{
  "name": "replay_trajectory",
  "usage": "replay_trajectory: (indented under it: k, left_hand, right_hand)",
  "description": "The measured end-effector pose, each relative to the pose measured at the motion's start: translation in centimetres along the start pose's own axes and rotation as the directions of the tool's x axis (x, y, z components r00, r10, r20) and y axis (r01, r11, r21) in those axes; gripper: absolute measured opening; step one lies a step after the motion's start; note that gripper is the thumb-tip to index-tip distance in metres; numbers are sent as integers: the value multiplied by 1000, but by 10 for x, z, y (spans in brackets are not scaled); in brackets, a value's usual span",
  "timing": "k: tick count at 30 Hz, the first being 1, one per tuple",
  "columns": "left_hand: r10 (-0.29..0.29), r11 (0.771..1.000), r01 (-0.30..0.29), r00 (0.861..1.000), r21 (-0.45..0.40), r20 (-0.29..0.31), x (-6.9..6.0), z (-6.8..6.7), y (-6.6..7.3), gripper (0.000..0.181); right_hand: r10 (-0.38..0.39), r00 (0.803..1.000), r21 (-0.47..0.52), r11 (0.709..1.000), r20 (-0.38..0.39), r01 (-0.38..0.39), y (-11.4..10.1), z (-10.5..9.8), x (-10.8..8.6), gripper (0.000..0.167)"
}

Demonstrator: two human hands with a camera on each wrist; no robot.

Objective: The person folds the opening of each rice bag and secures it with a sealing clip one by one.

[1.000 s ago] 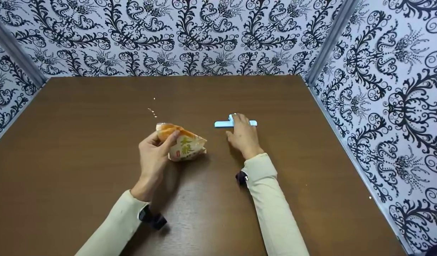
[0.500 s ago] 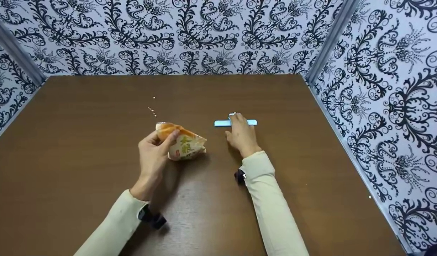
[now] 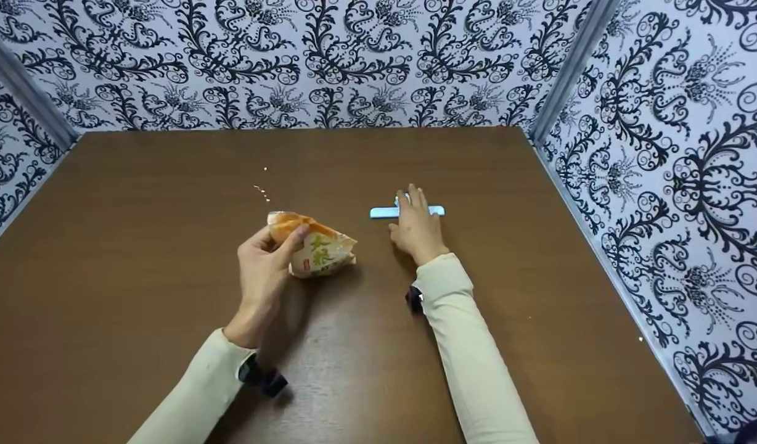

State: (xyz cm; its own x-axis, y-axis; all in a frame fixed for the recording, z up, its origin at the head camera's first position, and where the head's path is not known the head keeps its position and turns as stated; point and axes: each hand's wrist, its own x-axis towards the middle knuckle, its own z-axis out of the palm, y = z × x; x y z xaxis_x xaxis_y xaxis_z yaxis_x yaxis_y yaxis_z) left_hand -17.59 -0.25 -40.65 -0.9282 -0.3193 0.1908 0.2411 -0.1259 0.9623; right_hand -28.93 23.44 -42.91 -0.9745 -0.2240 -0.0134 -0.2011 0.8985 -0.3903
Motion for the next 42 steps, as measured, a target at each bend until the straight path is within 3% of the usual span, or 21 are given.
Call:
replay_trajectory:
  k: [7,14,20,24,34,42]
  left_hand:
    - [-11,1000,11,1000,13,-6,-1,-1,-2,18]
    - [-15,1000,15,1000,0,0,0,0,-1,18]
    - [18,1000,-18,1000,4,-2,0,2,-1,17]
    - [40,999,-40,999,12,-10,0,2,-2,16]
    - [27,999,-27,1000,17,-15,1,1,-2,17]
    - [20,1000,-20,1000,4,-17,1,1,-3,17]
  right_hand:
    - [8,1000,-40,999,15,-7,0,-1,1,67]
    - [-15,997,-119,993,-76,6,0,-3,-1,59]
    - [-25,992,-158,987,-121,6,2,-4,-3,53]
    - [-8,993,-147,989,-115,-9,1,-4,-4,52]
    - [69,989,-61,995,-133,-78,-2,-7,-6,46]
    - [65,987,-29,997,-144,-70,-1,-8,-10,43]
